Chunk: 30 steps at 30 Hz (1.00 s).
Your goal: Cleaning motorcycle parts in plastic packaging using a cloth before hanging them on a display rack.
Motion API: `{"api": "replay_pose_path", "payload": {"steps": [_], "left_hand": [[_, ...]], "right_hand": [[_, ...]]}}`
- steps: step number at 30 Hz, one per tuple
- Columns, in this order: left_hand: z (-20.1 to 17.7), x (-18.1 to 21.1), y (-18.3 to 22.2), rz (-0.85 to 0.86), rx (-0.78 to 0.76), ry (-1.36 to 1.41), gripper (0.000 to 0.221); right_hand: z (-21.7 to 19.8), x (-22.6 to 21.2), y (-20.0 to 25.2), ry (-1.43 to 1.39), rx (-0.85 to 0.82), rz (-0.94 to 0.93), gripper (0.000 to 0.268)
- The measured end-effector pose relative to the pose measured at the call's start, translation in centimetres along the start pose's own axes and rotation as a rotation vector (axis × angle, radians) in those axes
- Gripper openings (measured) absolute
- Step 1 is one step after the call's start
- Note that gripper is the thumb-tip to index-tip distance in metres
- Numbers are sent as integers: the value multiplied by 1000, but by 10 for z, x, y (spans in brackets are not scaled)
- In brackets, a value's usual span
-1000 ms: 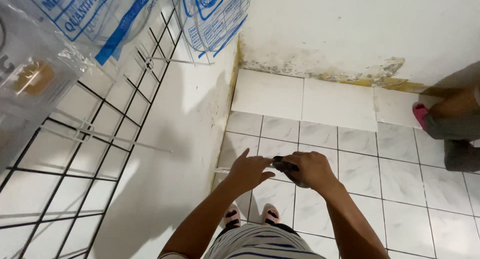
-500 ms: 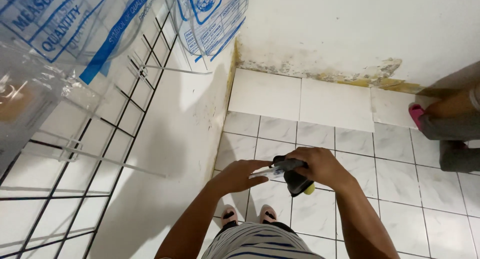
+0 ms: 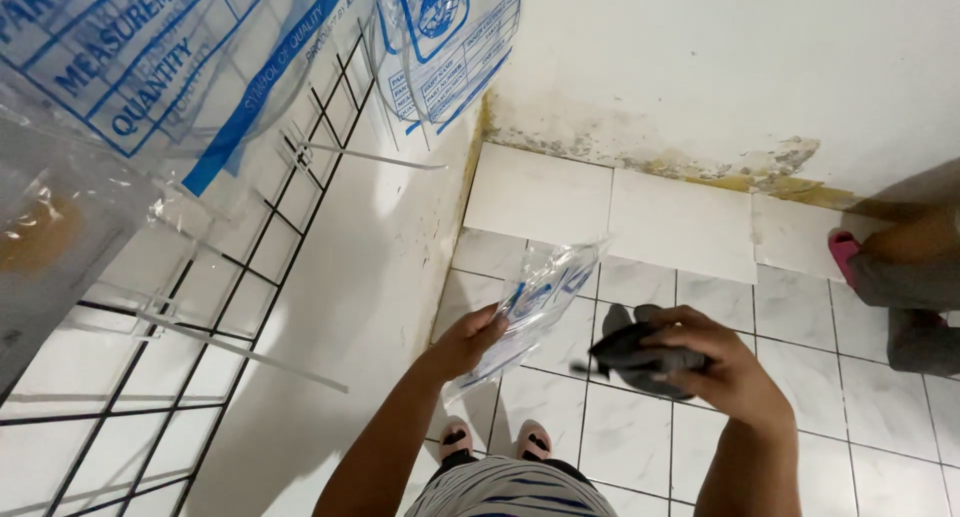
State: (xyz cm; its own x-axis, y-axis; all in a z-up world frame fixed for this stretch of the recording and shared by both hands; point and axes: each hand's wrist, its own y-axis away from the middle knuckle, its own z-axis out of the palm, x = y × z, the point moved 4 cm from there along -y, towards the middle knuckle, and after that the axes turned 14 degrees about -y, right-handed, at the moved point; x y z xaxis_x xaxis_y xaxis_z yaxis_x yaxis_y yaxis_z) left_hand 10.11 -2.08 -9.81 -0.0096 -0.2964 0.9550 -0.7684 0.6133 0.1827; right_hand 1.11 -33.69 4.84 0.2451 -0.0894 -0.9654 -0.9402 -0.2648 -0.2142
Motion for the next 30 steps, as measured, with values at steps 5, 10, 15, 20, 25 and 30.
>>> {"api": "replay_pose_path", "payload": {"steps": [5,10,15,20,25,30], "left_hand": [[16,47,-9,217,29,213,38],[32,106,-5,750,101,538,52],[32,54,-22,573,72,751,13],[32,27,-33,653,38,643,71],[52,57,-14,588,-124,930,89],[58,46,-9,379,-152,1024,93]], "right_hand": [[13,-11,-18,211,277,-121,46],[43,-4,-47,329,564,-265,57],[115,1,-55,383,316,-192,63],[169,28,-33,644,222,-275,55],[154,17,-42,980,327,-357,52],[166,-2,-42,877,321,-340,54]]}}
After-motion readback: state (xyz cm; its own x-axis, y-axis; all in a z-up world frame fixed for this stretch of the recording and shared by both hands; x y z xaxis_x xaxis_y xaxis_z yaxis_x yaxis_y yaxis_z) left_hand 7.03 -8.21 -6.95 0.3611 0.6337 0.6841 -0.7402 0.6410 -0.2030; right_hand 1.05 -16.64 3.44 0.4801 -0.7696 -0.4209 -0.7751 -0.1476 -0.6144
